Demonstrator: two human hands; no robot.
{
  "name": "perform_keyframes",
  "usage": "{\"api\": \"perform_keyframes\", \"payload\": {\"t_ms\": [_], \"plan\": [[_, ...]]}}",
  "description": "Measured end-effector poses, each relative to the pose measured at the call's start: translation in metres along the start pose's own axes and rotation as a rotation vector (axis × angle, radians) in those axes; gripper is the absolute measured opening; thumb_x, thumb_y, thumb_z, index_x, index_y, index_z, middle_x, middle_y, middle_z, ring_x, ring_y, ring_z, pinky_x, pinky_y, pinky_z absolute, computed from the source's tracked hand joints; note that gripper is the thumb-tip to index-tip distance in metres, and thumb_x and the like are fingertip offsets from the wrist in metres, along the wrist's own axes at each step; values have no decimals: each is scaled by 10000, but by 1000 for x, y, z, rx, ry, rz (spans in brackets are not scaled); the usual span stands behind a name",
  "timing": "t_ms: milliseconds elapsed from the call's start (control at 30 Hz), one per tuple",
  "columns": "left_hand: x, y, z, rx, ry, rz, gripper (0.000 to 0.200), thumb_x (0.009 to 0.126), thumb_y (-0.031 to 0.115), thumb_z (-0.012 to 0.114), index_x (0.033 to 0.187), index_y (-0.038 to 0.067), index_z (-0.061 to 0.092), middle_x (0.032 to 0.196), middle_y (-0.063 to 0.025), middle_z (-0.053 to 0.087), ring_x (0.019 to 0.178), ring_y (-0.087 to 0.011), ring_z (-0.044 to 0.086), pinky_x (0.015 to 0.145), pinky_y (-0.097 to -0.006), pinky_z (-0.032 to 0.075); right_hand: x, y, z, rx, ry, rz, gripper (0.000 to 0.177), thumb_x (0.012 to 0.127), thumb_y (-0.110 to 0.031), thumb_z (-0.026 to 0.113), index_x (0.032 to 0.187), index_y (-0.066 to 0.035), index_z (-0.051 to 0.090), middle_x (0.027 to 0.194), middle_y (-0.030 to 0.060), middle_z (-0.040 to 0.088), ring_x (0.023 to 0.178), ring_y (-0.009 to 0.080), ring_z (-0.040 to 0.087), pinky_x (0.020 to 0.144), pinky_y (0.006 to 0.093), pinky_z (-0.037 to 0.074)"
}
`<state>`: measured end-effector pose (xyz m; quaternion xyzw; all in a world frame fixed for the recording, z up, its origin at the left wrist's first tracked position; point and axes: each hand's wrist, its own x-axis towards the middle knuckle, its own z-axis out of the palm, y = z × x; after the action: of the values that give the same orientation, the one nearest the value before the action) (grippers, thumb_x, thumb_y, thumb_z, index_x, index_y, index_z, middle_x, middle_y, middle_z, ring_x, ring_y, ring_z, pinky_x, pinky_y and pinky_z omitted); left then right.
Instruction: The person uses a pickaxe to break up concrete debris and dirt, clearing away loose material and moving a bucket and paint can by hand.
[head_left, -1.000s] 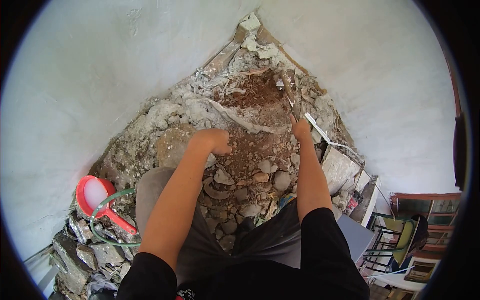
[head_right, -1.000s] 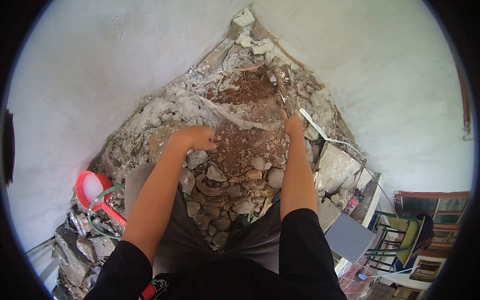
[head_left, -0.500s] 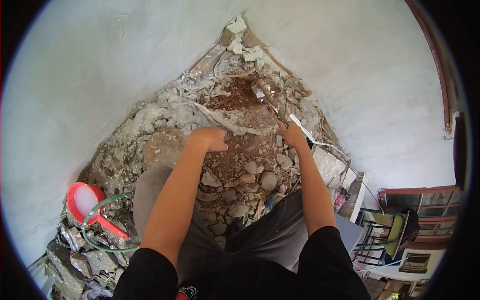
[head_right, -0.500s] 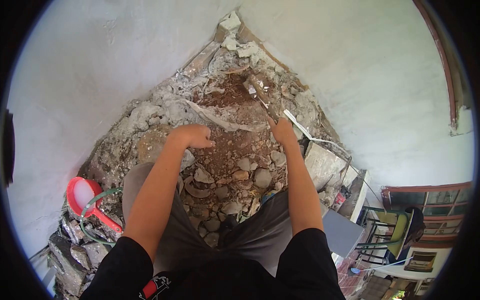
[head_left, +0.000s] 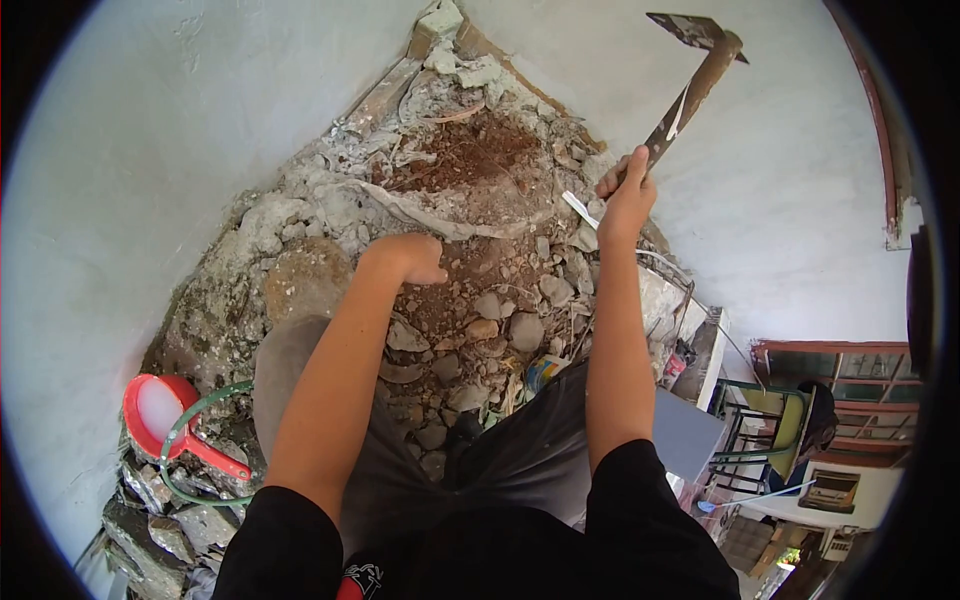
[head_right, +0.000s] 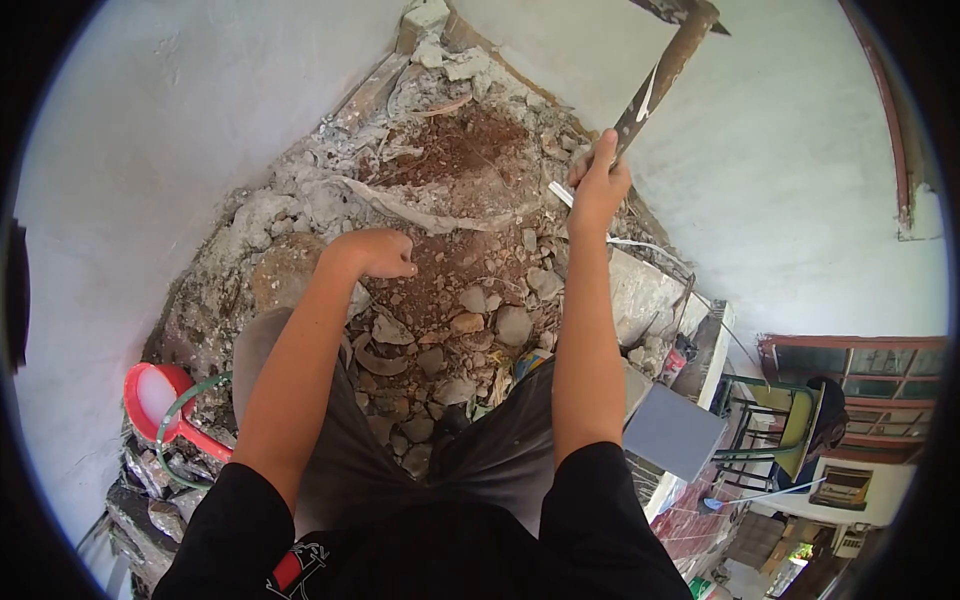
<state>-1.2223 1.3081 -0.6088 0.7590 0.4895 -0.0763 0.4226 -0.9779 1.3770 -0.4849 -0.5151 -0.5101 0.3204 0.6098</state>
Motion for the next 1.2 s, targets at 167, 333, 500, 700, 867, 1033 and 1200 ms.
{"api": "perform_keyframes", "payload": {"t_ms": [167,333,500,700,867,1033,1200], "plan": [[-13,-4,-6,12,10,-43,387,828,370,583,1016,39,652,931,-152,662,841,-285,631,724,-403,485,-65,108,34,95,193,480,494,926,-539,501,721,-107,374,529,-4,363,454,131,379,424,280,312],[-28,-10,-3,-57,88,-95,382,821,366,580,979,26,654,911,-161,660,819,-290,629,701,-406,481,-95,156,39,335,188,988,511,909,-570,502,737,-113,350,539,-40,275,432,119,306,412,261,282],[-31,-8,-13,-31,-35,-123,403,822,350,575,1059,30,639,1030,-161,649,924,-301,627,787,-424,493,-57,132,18,865,283,1014,503,919,-528,521,705,-116,327,533,-41,195,443,94,260,403,244,261],[-39,-2,-14,-55,5,-148,426,835,349,565,1110,30,628,1108,-155,642,1006,-309,624,854,-438,503,-44,87,19,880,211,566,423,965,-375,513,695,-123,306,525,-39,206,435,96,260,404,248,258],[-37,1,-12,-46,14,-125,409,818,327,560,1105,44,636,1084,-154,646,1002,-302,627,851,-426,507,-45,72,35,570,401,246,339,982,-236,461,711,-122,292,526,-27,272,434,105,276,424,294,292],[-49,8,-20,-12,-13,-158,407,803,314,560,1101,49,643,1086,-165,651,979,-300,634,843,-429,510,-98,141,52,426,315,814,237,935,-174,494,765,-123,338,545,-49,260,416,88,271,370,257,245],[-42,5,-16,-15,-30,-152,417,799,314,563,1110,47,638,1084,-168,653,975,-310,636,846,-435,510,-73,147,34,738,30,1090,224,898,-136,521,766,-114,341,547,-57,249,406,73,260,362,252,220]]}}
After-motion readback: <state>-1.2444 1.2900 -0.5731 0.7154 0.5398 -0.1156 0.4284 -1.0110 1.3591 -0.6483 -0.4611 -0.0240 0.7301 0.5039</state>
